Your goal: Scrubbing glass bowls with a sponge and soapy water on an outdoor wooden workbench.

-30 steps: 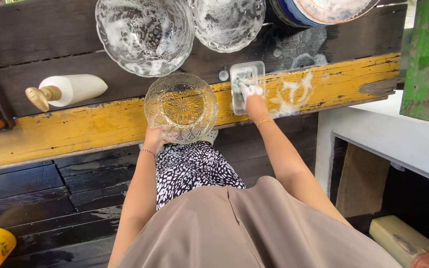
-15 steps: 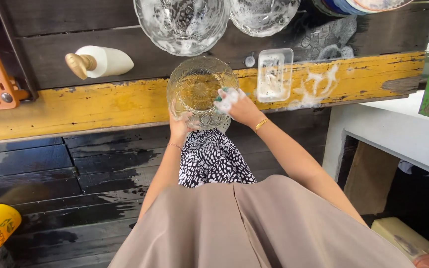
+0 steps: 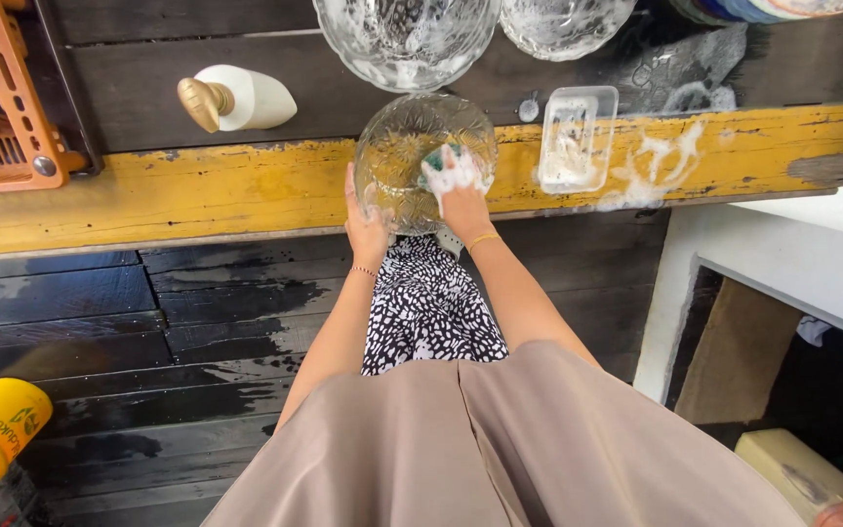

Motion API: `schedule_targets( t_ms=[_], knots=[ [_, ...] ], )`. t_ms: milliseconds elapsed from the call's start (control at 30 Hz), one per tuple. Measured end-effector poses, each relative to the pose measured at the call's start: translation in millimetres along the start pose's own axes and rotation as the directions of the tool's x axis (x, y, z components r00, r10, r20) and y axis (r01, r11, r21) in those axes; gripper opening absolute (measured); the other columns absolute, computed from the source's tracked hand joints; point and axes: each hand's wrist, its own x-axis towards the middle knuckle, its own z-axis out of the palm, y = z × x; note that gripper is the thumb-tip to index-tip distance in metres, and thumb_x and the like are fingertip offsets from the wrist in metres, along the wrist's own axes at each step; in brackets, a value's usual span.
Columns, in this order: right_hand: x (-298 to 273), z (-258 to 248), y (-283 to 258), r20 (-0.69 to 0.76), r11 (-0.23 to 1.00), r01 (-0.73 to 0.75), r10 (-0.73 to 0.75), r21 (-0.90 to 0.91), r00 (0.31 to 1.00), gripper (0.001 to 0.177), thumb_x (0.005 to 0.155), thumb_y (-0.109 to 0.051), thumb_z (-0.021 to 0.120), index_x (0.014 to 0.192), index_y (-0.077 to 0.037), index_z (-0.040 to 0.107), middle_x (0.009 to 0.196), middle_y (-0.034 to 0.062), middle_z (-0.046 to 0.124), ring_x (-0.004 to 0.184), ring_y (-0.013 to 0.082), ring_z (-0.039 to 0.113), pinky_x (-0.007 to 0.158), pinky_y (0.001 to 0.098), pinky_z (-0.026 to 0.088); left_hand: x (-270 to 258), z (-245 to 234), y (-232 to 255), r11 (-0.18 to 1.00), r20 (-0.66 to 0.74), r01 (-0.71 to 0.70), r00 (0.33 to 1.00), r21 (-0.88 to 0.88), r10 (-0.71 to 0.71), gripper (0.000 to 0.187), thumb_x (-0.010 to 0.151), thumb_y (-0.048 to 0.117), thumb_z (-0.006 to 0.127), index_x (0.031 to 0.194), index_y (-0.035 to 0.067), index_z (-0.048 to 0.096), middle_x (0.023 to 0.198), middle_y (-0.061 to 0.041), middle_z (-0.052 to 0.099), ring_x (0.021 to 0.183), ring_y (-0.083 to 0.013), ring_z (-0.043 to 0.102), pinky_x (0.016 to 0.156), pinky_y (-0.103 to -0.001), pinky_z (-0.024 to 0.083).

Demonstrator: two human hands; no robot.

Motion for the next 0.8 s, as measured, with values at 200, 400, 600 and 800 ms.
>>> schedule_targets(
  t_ms=[200,400,600,800],
  knots=[
    [-11,-6,-13,0.019,0.918,0.317,-0.331,0.24,0.944,0.088,0.089,-0.087,0.02,0.161,-0.036,0.026,0.157,0.0222,0.036,0.143,0.0463,0.037,0.117,0.0621,0.031,13,-9,10,0.983,0.017,-0.078,0.997,0.168,0.076,0.08,0.096,-0.006,0.041,0.157,0.043,0.027,0.14,-0.029,0.058,0.099,-0.0385,0.074,0.079,-0.043,0.067],
    [-3,53,57,-0.028,0.708,0.485,-0.578,-0.513,0.815,0.032,0.093,-0.038,0.06,0.118,-0.023,0.073,0.113,0.0156,0.07,0.104,0.0437,0.064,0.095,0.0633,0.038,-11,-5,26,1.0,-0.062,-0.01,0.998,0.011,0.01,0.086,0.091,-0.012,0.039,0.158,0.04,0.029,0.145,-0.026,0.055,0.124,-0.0426,0.062,0.105,-0.049,0.054],
    [-10,142,16,-0.166,0.913,0.295,-0.349,-0.28,0.922,0.028,0.086,-0.019,0.064,0.11,-0.005,0.073,0.106,0.0174,0.073,0.1,0.0432,0.067,0.085,0.0633,0.046,11,-9,-26,0.988,-0.08,0.154,0.985,0.006,-0.153,0.077,0.098,-0.007,0.039,0.159,0.036,0.023,0.148,-0.028,0.047,0.128,-0.0446,0.057,0.101,-0.052,0.057],
    [-16,52,16,-0.234,0.747,0.493,-0.629,-0.446,0.742,0.013,0.08,-0.02,0.068,0.091,-0.015,0.073,0.083,0.0085,0.064,0.076,0.0345,0.065,0.064,0.0545,0.052,61,-36,-45,0.951,0.121,0.308,0.943,0.031,-0.31,0.057,0.1,0.005,0.053,0.151,0.02,0.033,0.145,-0.027,0.049,0.095,-0.0498,0.07,0.061,-0.05,0.068]
  ],
)
